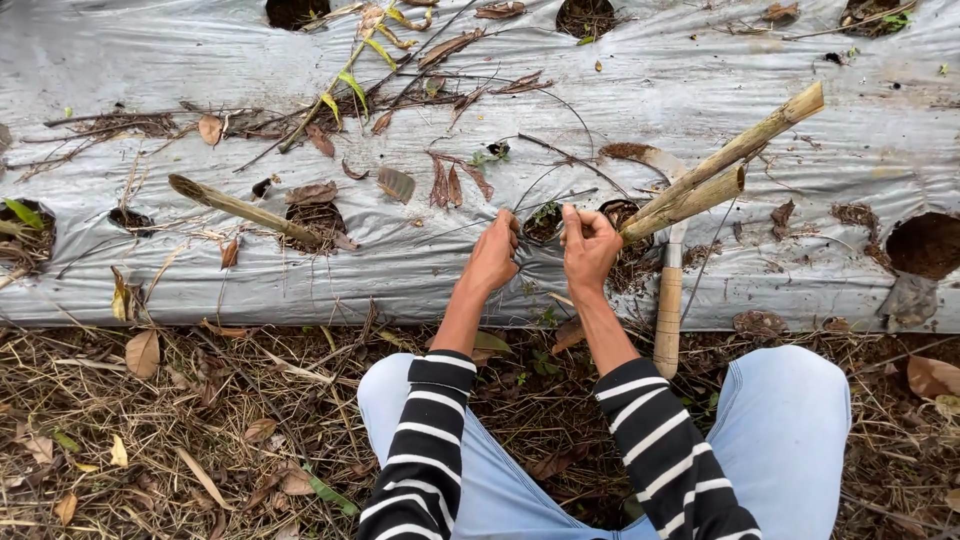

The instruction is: The person sits on the ground and uses a sickle to loosen soil and remove weeds from holes in a plastic mulch sheet. They pull out the weeds by hand and use the sickle to clear debris around the base of a small plant.

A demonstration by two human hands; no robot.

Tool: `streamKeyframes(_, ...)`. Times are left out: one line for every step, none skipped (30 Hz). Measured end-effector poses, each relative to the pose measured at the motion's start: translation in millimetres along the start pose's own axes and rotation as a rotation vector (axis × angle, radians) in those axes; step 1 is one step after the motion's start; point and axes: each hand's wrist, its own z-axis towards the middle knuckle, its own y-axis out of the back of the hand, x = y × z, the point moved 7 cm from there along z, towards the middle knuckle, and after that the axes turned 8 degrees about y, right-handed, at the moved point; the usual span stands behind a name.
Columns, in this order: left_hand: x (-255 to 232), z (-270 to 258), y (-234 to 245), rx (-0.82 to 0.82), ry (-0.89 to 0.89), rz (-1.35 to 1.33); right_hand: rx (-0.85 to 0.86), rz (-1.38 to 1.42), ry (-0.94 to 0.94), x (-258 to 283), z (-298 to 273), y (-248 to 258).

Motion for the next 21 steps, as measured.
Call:
streamKeyframes(1,-2,4,-0.002,0.002,-0.006,0.006,-0.004,0.001,-7,4,-1)
streamKeyframes(-2,-1,3,0.001,-0.002,0.022,0.127,-0.159,0.003,-14,10,-3)
streamKeyframes(-5,-1,3,0.005,-0.005,0.051,0.248,-0.314,0.003,-21,15,-5)
streamKeyframes(-10,0,4,-0.002,-0.013,0.046,0.250,-0.315,0.015,-34,14,-4)
streamKeyframes(-12,1,4,-0.010,-0.002,0.092,0.359,-0.433,0.037,-48,12,-9)
streamKeyframes(-10,-4,3,-0.015,0.021,0.140,0.472,-0.550,0.049,-65,2,-14)
streamKeyframes(-16,-4,5,-0.020,0.024,0.138,0.478,-0.549,0.051,-50,4,-19)
streamKeyframes(-21,-6,7,-0.026,0.026,0.158,0.449,-0.580,0.083,-33,5,-23)
streamKeyframes(-26,-9,9,-0.033,0.027,0.178,0.420,-0.610,0.115,-15,5,-27)
streamKeyframes(-23,-8,9,-0.036,0.033,0.178,0.426,-0.607,0.113,-14,6,-32)
streamKeyframes(-22,-8,8,-0.029,0.038,0.189,0.427,-0.636,0.142,-12,7,-36)
streamKeyframes(-24,-4,6,-0.017,0.033,0.203,0.417,-0.668,0.173,-8,12,-38)
streamKeyframes(-23,-4,5,-0.016,0.029,0.206,0.412,-0.668,0.174,-14,15,-38)
streamKeyframes(-23,-4,4,-0.017,0.030,0.222,0.422,-0.639,0.195,-18,17,-39)
streamKeyframes(-22,-5,3,-0.018,0.031,0.238,0.432,-0.610,0.217,-22,18,-41)
streamKeyframes(-24,-7,4,-0.019,0.031,0.238,0.433,-0.610,0.218,-27,21,-38)
streamKeyframes(-25,-8,4,-0.019,0.033,0.235,0.464,-0.618,0.255,-31,23,-39)
streamKeyframes(-26,-11,3,-0.018,0.035,0.231,0.497,-0.626,0.292,-35,24,-38)
streamKeyframes(-25,-11,3,-0.019,0.036,0.229,0.499,-0.628,0.292,-37,23,-37)
streamKeyframes(-24,-11,3,-0.014,0.034,0.238,0.511,-0.628,0.306,-38,22,-37)
streamKeyframes(-24,-11,3,-0.010,0.032,0.247,0.524,-0.628,0.320,-39,21,-37)
